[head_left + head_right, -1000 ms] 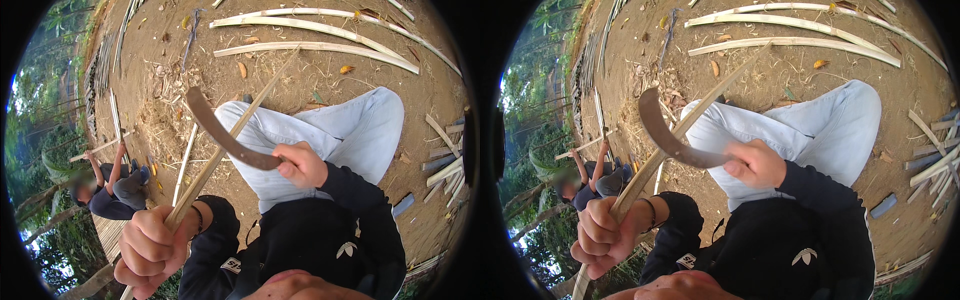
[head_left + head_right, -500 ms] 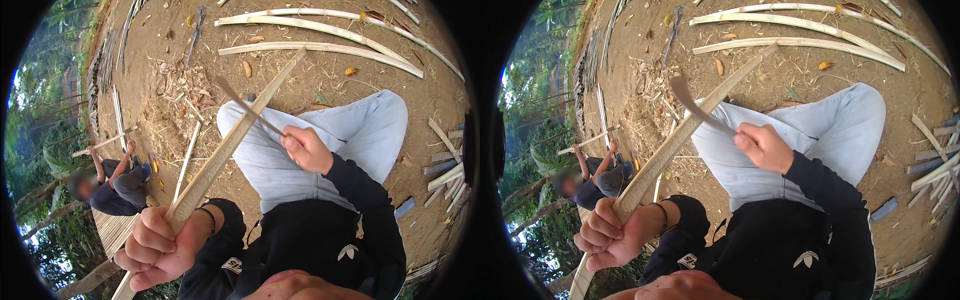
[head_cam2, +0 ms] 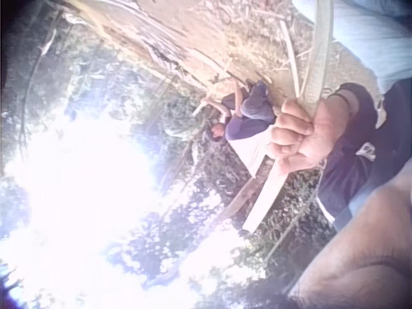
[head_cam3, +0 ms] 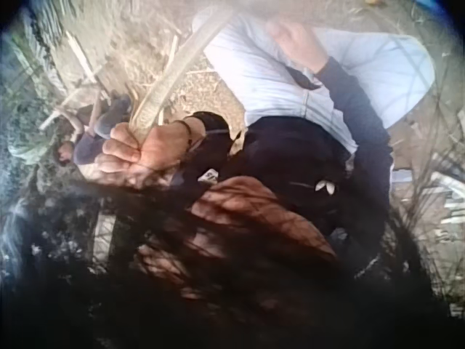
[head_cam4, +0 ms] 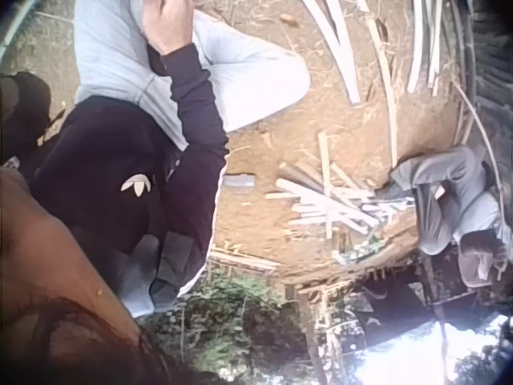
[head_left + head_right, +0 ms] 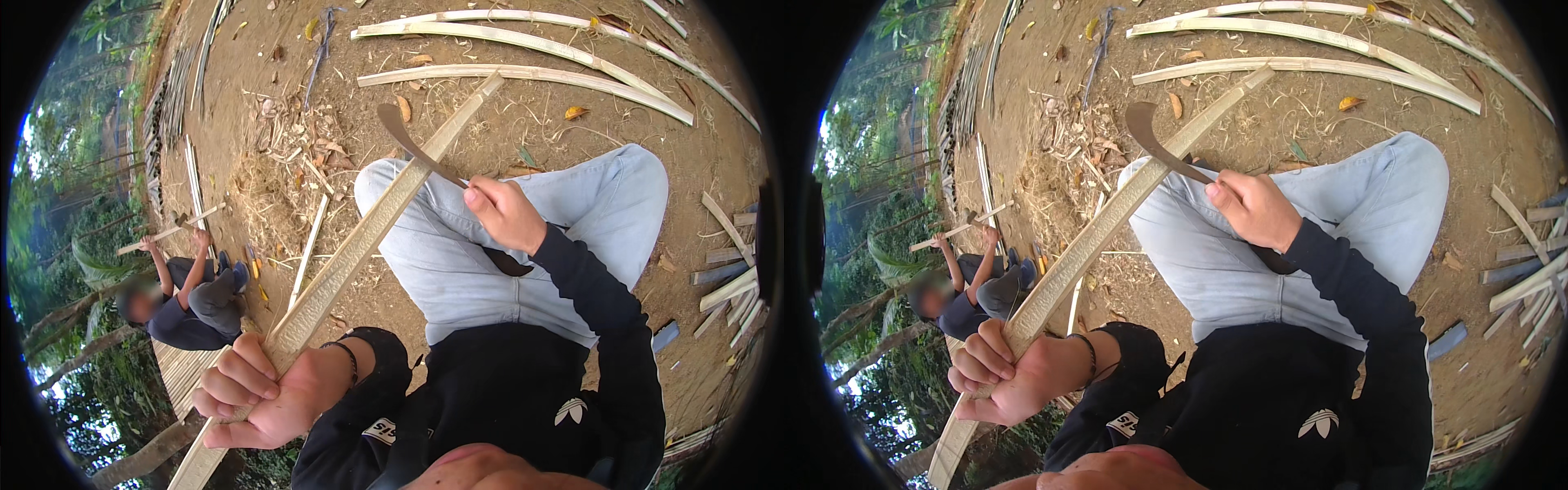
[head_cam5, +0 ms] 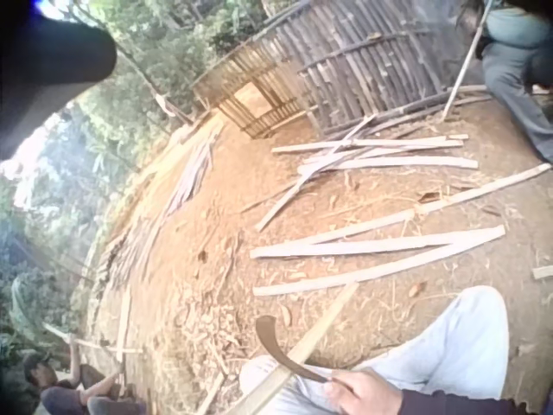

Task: The person scrapes a bamboo strip with a sickle while sitting cross-legged on the ground, handling the long material by hand.

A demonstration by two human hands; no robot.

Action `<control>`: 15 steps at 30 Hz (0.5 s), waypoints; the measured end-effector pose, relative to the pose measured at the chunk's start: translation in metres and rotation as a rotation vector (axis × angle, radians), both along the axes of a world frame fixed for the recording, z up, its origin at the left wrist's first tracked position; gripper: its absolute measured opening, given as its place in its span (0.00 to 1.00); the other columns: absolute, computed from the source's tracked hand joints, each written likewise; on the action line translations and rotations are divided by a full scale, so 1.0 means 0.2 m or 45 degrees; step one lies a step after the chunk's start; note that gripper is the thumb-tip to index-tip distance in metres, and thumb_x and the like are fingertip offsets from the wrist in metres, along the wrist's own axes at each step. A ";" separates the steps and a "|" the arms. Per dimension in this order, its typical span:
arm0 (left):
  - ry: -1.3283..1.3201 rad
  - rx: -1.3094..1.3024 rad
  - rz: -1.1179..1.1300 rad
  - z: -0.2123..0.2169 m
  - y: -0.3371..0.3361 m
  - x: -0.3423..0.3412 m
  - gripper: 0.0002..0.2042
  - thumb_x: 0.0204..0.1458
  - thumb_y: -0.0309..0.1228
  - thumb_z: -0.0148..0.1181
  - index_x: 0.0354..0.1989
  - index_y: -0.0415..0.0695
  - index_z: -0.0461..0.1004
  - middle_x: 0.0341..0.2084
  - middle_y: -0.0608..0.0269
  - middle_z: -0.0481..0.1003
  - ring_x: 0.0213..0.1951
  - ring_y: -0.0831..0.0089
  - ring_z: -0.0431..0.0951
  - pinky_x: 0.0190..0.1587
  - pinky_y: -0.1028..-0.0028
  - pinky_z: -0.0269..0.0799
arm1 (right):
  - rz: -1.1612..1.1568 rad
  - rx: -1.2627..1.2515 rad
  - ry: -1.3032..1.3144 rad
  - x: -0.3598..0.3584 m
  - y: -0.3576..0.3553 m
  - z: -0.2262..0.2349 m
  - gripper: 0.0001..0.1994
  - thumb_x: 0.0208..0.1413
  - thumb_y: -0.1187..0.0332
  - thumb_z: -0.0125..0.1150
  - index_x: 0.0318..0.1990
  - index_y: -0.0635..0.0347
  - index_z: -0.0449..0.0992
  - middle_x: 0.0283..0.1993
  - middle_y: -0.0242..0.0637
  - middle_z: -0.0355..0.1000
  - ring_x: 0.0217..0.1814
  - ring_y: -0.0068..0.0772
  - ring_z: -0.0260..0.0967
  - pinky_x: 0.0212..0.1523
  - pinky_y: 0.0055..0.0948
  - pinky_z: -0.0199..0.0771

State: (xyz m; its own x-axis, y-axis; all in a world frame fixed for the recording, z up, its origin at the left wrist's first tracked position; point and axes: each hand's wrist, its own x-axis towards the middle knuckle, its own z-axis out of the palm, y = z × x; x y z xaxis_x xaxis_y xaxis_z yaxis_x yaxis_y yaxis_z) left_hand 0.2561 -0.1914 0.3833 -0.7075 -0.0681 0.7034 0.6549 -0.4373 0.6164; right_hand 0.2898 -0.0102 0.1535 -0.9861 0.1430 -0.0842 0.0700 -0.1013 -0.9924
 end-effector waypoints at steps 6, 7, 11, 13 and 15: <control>-0.023 0.084 0.133 -0.02 -0.05 -0.05 0.22 0.61 0.53 0.42 0.23 0.48 0.60 0.11 0.74 0.54 0.10 0.83 0.52 0.15 0.83 0.46 | 0.207 0.196 0.102 0.01 0.02 0.01 0.23 0.62 0.50 0.47 0.25 0.61 0.69 0.14 0.44 0.61 0.17 0.44 0.64 0.20 0.35 0.61; -0.054 0.130 0.152 -0.02 -0.05 -0.06 0.22 0.61 0.53 0.42 0.23 0.48 0.61 0.11 0.74 0.54 0.10 0.83 0.51 0.15 0.82 0.45 | 0.135 0.141 -0.011 -0.05 0.06 -0.07 0.23 0.62 0.50 0.47 0.25 0.61 0.69 0.15 0.44 0.62 0.16 0.42 0.63 0.21 0.36 0.61; -0.037 0.153 0.139 -0.04 -0.14 -0.09 0.22 0.61 0.52 0.40 0.24 0.47 0.63 0.11 0.73 0.54 0.11 0.82 0.51 0.15 0.81 0.46 | 0.228 0.142 0.050 0.00 0.02 -0.03 0.23 0.63 0.51 0.47 0.24 0.62 0.69 0.15 0.44 0.62 0.17 0.40 0.62 0.23 0.36 0.62; -0.090 0.136 0.163 -0.05 -0.17 -0.10 0.22 0.61 0.52 0.40 0.24 0.46 0.64 0.11 0.73 0.54 0.11 0.81 0.51 0.15 0.81 0.46 | 0.134 0.193 -0.002 -0.02 0.02 -0.11 0.23 0.63 0.51 0.48 0.24 0.62 0.69 0.16 0.43 0.62 0.18 0.39 0.62 0.24 0.36 0.62; -0.096 0.152 0.185 -0.05 -0.16 -0.12 0.23 0.61 0.52 0.40 0.24 0.46 0.64 0.11 0.72 0.54 0.11 0.81 0.51 0.15 0.81 0.46 | 0.001 0.122 -0.154 -0.12 0.07 -0.21 0.24 0.63 0.51 0.47 0.23 0.63 0.68 0.16 0.43 0.62 0.19 0.36 0.62 0.25 0.37 0.62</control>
State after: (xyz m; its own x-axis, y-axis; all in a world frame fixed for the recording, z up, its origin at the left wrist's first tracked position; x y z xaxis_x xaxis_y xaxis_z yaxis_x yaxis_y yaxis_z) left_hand 0.2318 -0.2238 0.3725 -0.7347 -0.2531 0.6294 0.6703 -0.4142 0.6157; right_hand 0.2656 0.0048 0.1113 -0.9697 0.1554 -0.1886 0.1899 -0.0064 -0.9818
